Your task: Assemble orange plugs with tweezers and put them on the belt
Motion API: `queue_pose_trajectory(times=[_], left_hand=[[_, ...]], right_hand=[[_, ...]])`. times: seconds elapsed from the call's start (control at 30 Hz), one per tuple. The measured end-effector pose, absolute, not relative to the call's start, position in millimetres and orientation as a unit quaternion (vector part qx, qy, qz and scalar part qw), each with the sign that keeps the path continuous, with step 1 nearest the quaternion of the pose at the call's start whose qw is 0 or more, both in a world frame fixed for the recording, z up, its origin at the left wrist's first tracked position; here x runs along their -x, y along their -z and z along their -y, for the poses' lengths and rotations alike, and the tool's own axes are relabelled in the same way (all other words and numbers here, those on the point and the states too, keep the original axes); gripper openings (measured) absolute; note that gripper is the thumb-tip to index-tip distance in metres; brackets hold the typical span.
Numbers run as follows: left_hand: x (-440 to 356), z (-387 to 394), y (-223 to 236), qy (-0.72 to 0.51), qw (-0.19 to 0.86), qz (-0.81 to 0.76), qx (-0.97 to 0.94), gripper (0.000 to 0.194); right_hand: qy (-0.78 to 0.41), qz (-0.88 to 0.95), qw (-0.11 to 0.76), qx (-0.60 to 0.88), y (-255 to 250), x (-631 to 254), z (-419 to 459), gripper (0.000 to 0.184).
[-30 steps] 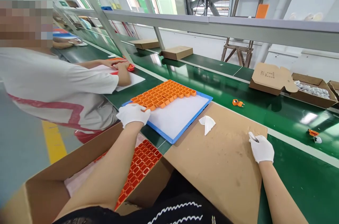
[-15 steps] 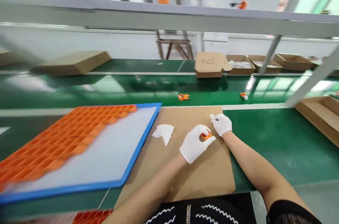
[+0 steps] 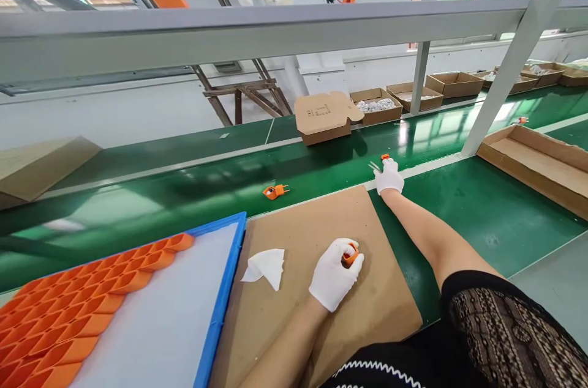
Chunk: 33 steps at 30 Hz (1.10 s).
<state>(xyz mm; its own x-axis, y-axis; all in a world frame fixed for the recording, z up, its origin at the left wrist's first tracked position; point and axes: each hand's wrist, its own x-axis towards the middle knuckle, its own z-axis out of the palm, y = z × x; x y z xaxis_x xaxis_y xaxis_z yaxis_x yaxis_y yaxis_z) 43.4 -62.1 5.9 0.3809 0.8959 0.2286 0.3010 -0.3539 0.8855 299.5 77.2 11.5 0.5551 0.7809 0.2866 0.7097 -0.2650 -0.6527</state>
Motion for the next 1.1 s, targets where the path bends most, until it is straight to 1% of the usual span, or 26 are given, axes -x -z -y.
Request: queue_pose_trajectory(times=[0.07, 0.17, 0.33, 0.5, 0.6, 0.73, 0.8, 0.87, 0.9, 1.03, 1.07, 1.1], left_hand=[[-43, 63, -7, -0.379, 0.403, -0.426, -0.716, 0.023], [-45, 63, -7, -0.386, 0.428, -0.450, -0.682, 0.023], [-47, 54, -10, -0.417, 0.506, -0.453, -0.604, 0.023], [-42, 40, -19, -0.440, 0.579, -0.449, -0.519, 0.029], [-43, 41, -25, -0.431, 0.616, -0.445, -0.486, 0.038], [-47, 48, -34, -0.368, 0.699, -0.397, -0.467, 0.054], [-44, 50, -39, -0.330, 0.737, -0.375, -0.456, 0.053], [-40, 49, -44, -0.298, 0.770, -0.354, -0.440, 0.048], [-37, 48, -46, -0.286, 0.785, -0.342, -0.430, 0.046], [-29, 43, -52, -0.246, 0.839, -0.298, -0.383, 0.044], [-28, 43, -52, -0.235, 0.849, -0.289, -0.374, 0.045], [-28, 43, -52, -0.224, 0.858, -0.282, -0.366, 0.045]], right_hand=[[-0.041, 0.456, 0.408, 0.789, -16, -312, -85, 0.040], [-0.048, 0.467, 0.424, 0.775, -26, -323, -93, 0.034], [-0.064, 0.500, 0.408, 0.761, -38, -310, -87, 0.030], [-0.055, 0.564, 0.404, 0.719, -40, -272, -26, 0.027], [-0.054, 0.617, 0.409, 0.670, -42, -247, 27, 0.034], [-0.067, 0.658, 0.414, 0.626, -44, -220, 76, 0.029], [-0.076, 0.677, 0.417, 0.602, -43, -212, 86, 0.029], [-0.090, 0.697, 0.417, 0.576, -42, -207, 89, 0.036], [-0.096, 0.706, 0.417, 0.564, -42, -207, 89, 0.043], [-0.133, 0.719, 0.437, 0.524, -45, -215, 86, 0.080], [-0.153, 0.721, 0.439, 0.514, -47, -217, 86, 0.085], [-0.178, 0.724, 0.438, 0.502, -48, -219, 86, 0.085]])
